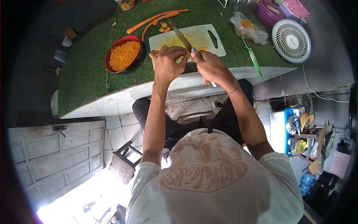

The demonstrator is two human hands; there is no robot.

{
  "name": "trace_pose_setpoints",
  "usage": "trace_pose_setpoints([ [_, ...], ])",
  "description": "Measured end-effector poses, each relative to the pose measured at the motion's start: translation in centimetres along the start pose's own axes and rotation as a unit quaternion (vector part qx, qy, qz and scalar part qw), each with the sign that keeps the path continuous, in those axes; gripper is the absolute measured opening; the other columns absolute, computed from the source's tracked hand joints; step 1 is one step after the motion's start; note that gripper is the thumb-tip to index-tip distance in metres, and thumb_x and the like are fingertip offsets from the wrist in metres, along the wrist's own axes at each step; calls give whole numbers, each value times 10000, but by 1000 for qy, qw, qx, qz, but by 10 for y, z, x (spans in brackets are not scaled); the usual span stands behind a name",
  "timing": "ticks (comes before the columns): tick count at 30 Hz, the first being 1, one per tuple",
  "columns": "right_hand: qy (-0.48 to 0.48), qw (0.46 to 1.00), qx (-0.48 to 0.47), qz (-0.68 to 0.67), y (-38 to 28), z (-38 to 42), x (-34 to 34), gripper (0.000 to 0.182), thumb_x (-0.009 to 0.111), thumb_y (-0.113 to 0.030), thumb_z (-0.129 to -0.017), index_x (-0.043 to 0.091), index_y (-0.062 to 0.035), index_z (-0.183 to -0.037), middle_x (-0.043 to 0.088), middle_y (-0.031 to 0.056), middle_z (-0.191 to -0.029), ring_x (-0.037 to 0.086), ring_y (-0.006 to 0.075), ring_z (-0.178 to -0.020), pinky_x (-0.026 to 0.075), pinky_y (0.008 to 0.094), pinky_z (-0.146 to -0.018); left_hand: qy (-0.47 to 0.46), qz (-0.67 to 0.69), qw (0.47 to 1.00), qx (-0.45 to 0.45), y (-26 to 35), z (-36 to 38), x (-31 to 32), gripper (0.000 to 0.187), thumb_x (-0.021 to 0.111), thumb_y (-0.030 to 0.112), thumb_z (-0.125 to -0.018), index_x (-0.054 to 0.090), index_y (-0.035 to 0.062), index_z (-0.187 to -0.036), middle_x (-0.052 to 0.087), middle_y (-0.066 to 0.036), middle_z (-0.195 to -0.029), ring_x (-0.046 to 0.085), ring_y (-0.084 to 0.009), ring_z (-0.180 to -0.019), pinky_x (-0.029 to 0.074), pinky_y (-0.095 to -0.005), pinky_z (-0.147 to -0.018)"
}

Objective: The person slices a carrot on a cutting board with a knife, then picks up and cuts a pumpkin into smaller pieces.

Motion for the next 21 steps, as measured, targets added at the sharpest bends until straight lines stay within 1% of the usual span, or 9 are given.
trace_pose_setpoints([
  [2,5,999,8,-37,7,-1,-1,532,366,-332,-1087,574,65,-801,566,131,-535,629,280,-450,540,415,-512,2,3,1000,4,0,0,0,52,786,242,-800,798,193,-812,763,126,-939,626,-126,-863,309,-441,-924],
  [3,2,999,-2,-39,10,-1,-3,526,348,-346,-1092,572,65,-850,566,121,-547,626,274,-452,535,410,-500,3,6,1000,5,0,0,-1,52,787,241,-800,796,191,-813,763,125,-941,626,-129,-863,309,-444,-925],
  [6,15,998,-29,-48,13,9,-9,518,358,-358,-1091,573,78,-910,567,117,-558,626,263,-456,531,402,-489,9,-11,1000,19,2,0,-3,85,809,228,-797,800,182,-867,771,104,-927,647,-129,-838,319,-416,-891],
  [9,18,997,-11,-73,9,19,-9,512,374,-372,-1089,569,84,-959,567,114,-564,625,251,-460,530,394,-474,9,-10,1000,17,2,0,-4,91,809,219,-794,799,185,-877,771,105,-927,641,-127,-838,319,-414,-888],
  [12,20,997,-5,-68,11,21,-4,517,391,-377,-1084,568,90,-948,561,114,-557,624,248,-454,526,389,-455,5,-13,1000,16,3,0,-5,97,810,210,-789,799,188,-883,771,103,-928,640,-126,-837,317,-410,-880],
  [15,12,998,-31,-49,16,19,0,521,384,-370,-1087,565,95,-940,554,115,-539,616,258,-432,522,389,-439,17,-13,999,23,2,0,-3,92,810,208,-786,799,186,-875,772,102,-929,638,-123,-830,315,-405,-873],
  [18,17,998,-47,-34,18,19,2,527,376,-364,-1091,558,105,-936,544,116,-517,608,271,-412,524,396,-443,4,4,1000,3,0,1,-1,58,788,242,-803,784,188,-822,763,121,-942,619,-131,-882,306,-455,-931],
  [21,20,998,-44,-33,18,19,4,527,380,-363,-1094,556,110,-944,548,124,-509,612,279,-411,521,399,-442,6,2,1000,6,0,1,-1,56,788,242,-803,788,189,-821,765,123,-950,620,-129,-881,305,-455,-933],
])
Point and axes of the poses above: each hand's wrist, its own z-axis away from the middle knuckle, its own x-axis out of the palm, y = z × x, the point moved 1 cm from there along -z, towards the middle knuckle
